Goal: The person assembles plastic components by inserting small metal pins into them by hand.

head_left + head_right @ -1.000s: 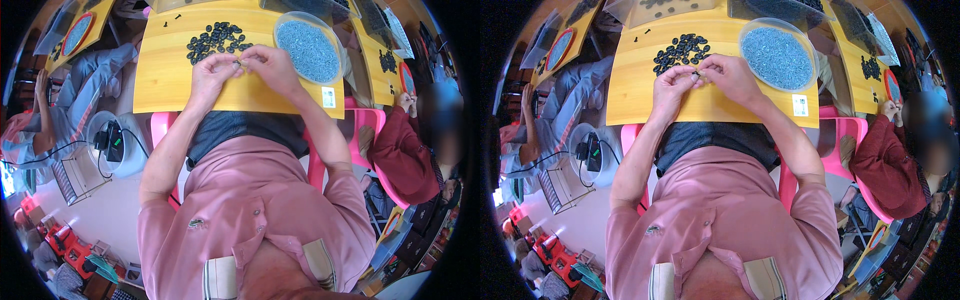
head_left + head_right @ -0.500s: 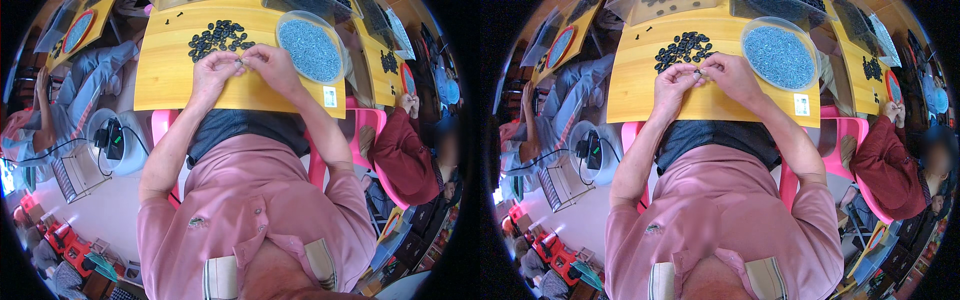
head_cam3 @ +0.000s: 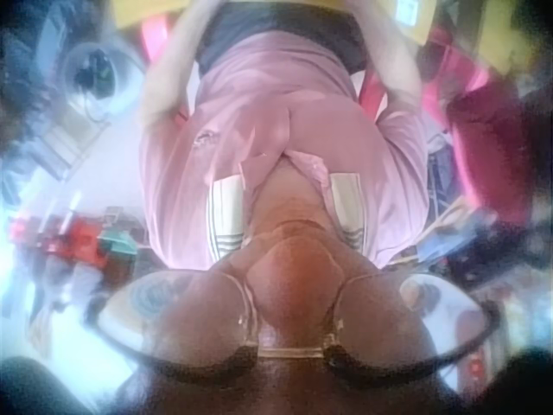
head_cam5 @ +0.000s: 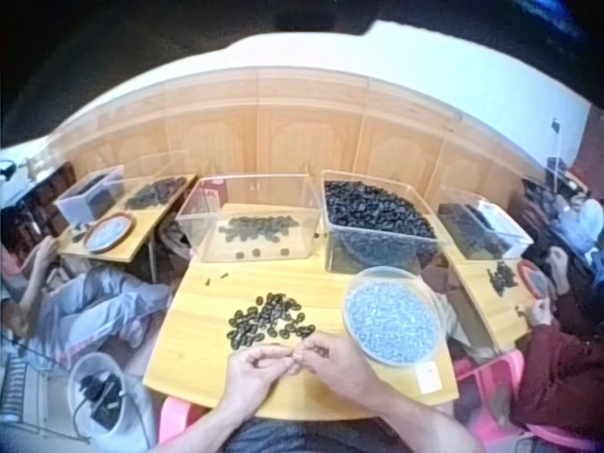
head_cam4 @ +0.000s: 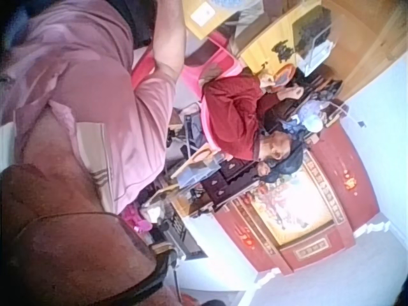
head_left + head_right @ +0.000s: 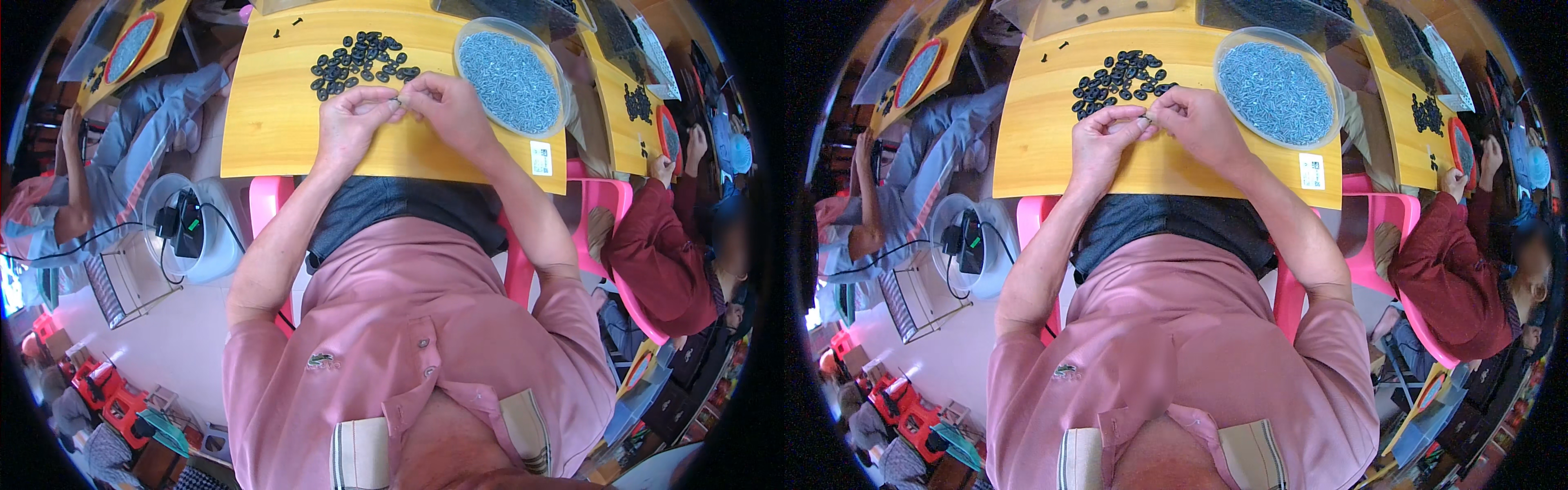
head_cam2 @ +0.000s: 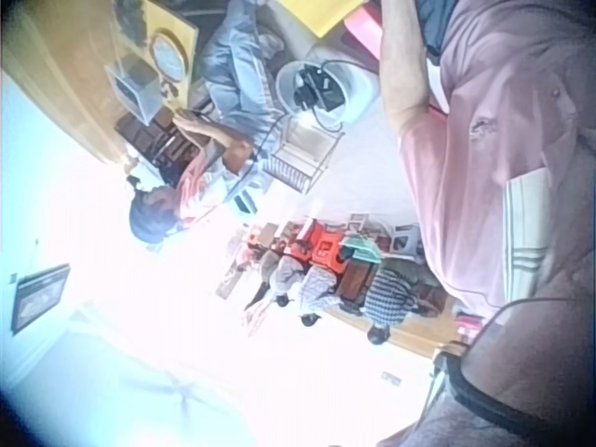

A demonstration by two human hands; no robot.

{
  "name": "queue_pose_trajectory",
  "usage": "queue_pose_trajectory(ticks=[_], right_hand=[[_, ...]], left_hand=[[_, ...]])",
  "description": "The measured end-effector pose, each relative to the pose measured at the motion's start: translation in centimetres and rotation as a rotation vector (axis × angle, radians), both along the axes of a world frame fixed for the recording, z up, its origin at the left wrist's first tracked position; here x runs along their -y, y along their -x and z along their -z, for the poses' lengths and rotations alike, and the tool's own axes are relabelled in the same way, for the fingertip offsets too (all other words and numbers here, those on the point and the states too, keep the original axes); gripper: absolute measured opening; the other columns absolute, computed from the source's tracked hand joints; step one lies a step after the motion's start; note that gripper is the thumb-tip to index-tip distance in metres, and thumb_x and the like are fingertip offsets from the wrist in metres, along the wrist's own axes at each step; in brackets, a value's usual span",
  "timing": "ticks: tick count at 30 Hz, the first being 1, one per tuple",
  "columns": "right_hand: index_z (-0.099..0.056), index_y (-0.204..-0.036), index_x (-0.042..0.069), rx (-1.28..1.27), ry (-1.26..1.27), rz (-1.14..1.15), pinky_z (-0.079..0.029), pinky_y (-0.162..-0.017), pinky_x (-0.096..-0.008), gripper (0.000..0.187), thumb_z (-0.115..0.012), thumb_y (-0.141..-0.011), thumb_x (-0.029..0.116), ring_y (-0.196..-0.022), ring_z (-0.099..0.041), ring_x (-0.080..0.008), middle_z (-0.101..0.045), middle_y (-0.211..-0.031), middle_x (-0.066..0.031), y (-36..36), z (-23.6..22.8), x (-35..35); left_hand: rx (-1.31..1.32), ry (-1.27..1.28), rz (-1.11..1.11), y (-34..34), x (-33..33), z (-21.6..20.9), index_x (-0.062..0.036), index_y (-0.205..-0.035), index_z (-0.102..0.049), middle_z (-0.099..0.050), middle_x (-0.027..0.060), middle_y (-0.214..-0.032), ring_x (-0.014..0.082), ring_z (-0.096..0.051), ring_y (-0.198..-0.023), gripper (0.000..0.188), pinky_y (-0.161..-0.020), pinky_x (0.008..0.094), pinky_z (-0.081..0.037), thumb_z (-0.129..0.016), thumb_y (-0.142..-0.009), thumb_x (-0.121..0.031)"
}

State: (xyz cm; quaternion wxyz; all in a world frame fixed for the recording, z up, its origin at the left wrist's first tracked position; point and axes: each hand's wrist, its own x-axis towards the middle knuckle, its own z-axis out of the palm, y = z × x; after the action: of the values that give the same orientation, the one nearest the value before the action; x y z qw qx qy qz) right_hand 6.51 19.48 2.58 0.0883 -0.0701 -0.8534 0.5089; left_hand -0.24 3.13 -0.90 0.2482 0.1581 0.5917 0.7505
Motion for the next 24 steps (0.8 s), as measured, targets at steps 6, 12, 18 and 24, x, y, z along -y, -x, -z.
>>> queue_pose_trajectory(ticks=[6,12,18,24], right_hand=[[-0.072,-0.097,-0.002,-0.06,0.269,-0.004,-0.05,-0.06,-0.0258,0.023,-0.065,-0.09,0.019,-0.065,-0.063,-0.0091,-0.071,-0.075,-0.0051,0.5,0.6,-1.8],[-0.072,-0.096,0.0,0.004,-0.033,-0.021,-0.046,-0.057,-0.0214,0.017,-0.069,-0.088,0.014,-0.062,-0.059,-0.0052,-0.066,-0.069,-0.0005,0.2,-0.1,-0.8],[-0.071,-0.094,0.001,-0.005,-0.053,-0.02,-0.046,-0.056,-0.0222,0.015,-0.068,-0.089,0.015,-0.06,-0.059,-0.0058,-0.065,-0.066,-0.0017,0.0,-0.3,-0.5],[-0.07,-0.092,-0.001,0.006,-0.153,-0.031,-0.05,-0.061,-0.0323,0.019,-0.065,-0.088,0.017,-0.066,-0.066,-0.0194,-0.069,-0.075,-0.0137,-0.2,-1.3,0.2]], left_hand=[[0.072,-0.067,-0.033,0.2,0.0,0.5,0.0062,-0.106,-0.066,-0.072,0.0156,-0.093,0.0198,-0.072,-0.086,0.018,-0.081,0.0277,-0.056,-0.067,-0.088,0.003],[0.041,-0.084,-0.005,0.2,0.0,0.6,0.0059,-0.107,-0.066,-0.072,0.0163,-0.094,0.0194,-0.072,-0.085,0.019,-0.081,0.0272,-0.056,-0.066,-0.088,0.003],[0.026,-0.039,0.01,0.1,0.1,0.2,0.0059,-0.107,-0.066,-0.073,0.0165,-0.093,0.0179,-0.072,-0.085,0.018,-0.08,0.0265,-0.056,-0.065,-0.089,0.003],[0.005,-0.018,0.004,-0.1,0.1,0.4,0.0062,-0.107,-0.066,-0.073,0.016,-0.093,0.0163,-0.071,-0.083,0.019,-0.079,0.0256,-0.056,-0.068,-0.088,0.001]])
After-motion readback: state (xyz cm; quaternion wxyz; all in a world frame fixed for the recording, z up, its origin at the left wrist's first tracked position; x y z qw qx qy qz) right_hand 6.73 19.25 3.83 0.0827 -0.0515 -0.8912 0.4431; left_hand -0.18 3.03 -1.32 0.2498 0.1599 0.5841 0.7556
